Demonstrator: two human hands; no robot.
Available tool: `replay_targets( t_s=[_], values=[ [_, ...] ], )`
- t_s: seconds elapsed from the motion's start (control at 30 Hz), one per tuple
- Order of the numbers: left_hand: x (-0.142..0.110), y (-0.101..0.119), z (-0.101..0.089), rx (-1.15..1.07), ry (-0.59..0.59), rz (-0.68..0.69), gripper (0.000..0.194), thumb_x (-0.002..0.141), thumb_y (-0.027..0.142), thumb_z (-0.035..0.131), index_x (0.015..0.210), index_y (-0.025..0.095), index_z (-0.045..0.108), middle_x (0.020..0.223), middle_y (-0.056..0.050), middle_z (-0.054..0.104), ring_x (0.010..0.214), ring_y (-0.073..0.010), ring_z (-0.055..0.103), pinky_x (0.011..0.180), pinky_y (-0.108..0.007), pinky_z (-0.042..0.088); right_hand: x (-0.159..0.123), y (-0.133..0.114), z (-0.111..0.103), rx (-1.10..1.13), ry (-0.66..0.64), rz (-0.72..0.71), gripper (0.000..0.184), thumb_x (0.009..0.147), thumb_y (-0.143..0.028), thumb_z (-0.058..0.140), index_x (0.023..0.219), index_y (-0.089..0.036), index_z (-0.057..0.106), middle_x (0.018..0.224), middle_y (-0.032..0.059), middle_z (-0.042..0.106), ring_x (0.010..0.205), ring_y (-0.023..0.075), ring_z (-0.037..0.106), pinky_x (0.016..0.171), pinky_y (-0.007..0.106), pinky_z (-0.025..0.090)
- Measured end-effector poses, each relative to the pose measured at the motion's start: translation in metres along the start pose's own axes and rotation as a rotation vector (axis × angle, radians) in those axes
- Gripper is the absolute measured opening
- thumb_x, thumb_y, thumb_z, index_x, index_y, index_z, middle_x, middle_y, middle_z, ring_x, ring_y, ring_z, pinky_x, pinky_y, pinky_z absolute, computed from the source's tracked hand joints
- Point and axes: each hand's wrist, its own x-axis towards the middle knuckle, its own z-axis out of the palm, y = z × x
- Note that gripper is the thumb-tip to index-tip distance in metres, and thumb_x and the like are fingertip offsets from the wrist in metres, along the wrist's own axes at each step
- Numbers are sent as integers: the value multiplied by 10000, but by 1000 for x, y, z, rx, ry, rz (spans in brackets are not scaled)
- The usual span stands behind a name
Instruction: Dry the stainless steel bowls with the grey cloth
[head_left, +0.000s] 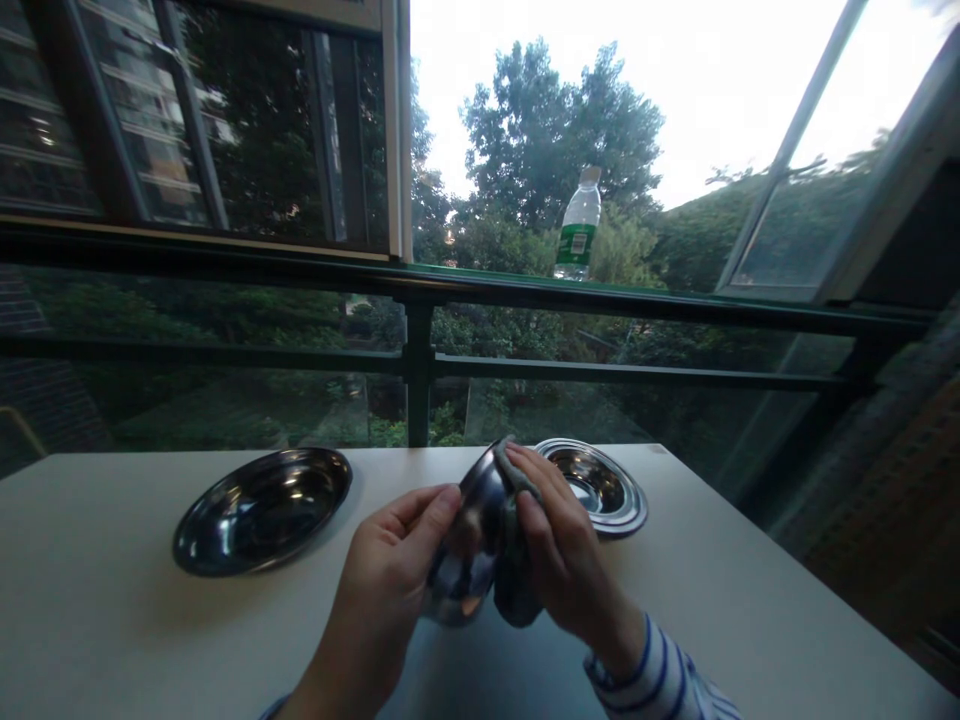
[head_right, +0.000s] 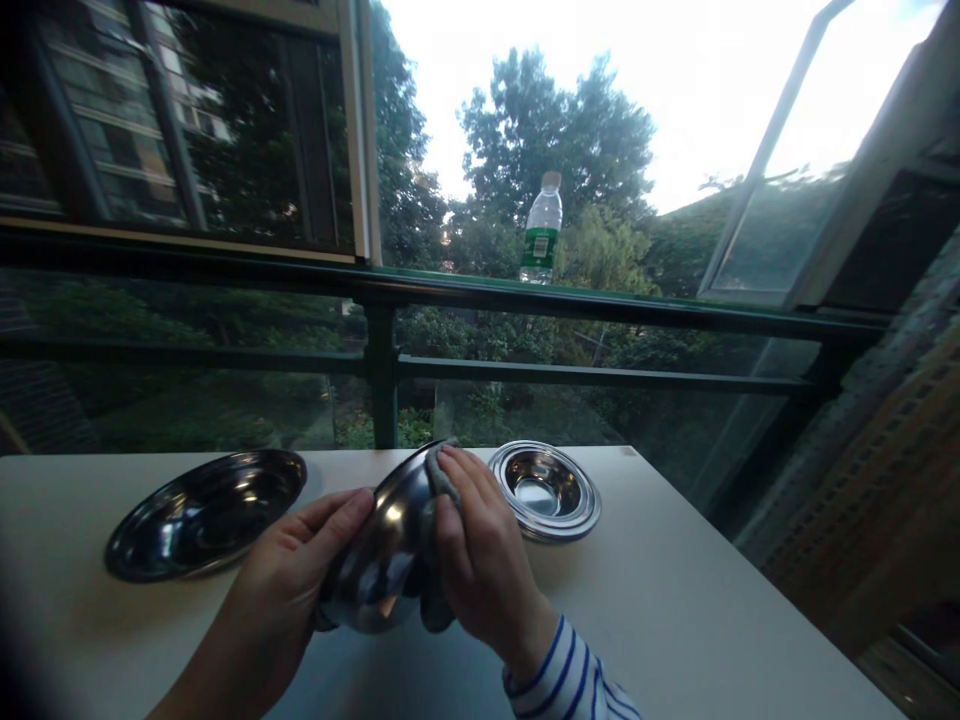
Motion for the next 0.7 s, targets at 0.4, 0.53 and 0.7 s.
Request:
replay_targets(
  t_s=[0.4, 0.53, 0.7],
  values=[
    [4, 4, -4, -180, 16, -30, 211, 685, 308, 689, 798, 131, 690, 575, -23, 670, 480, -121, 598, 477, -211, 468, -3, 6, 3, -58, 19, -58, 434, 885, -164, 327, 1315, -146, 386, 1337, 111, 452, 1261, 215, 376, 1017, 455, 367],
    [5, 6, -5, -257, 24, -28, 162, 676, 276, 696, 745, 130, 679, 573, -22, 670, 470, -117, 596, 474, -209, 474, -12, -3, 9, -132, -18, -305, 515, 833, -189, 397, 1340, -105, 351, 1384, 130, 390, 1313, 282, 272, 1026, 515, 323],
    [8, 6, -7, -290, 50, -6, 119, 689, 238, 685, 734, 128, 677, 581, -14, 673, 473, -98, 593, 487, -188, 477, -15, -14, 13, -214, -85, -558, 555, 772, -187, 454, 1317, -96, 392, 1362, 109, 431, 1315, 283, 268, 1049, 498, 293]
  ],
)
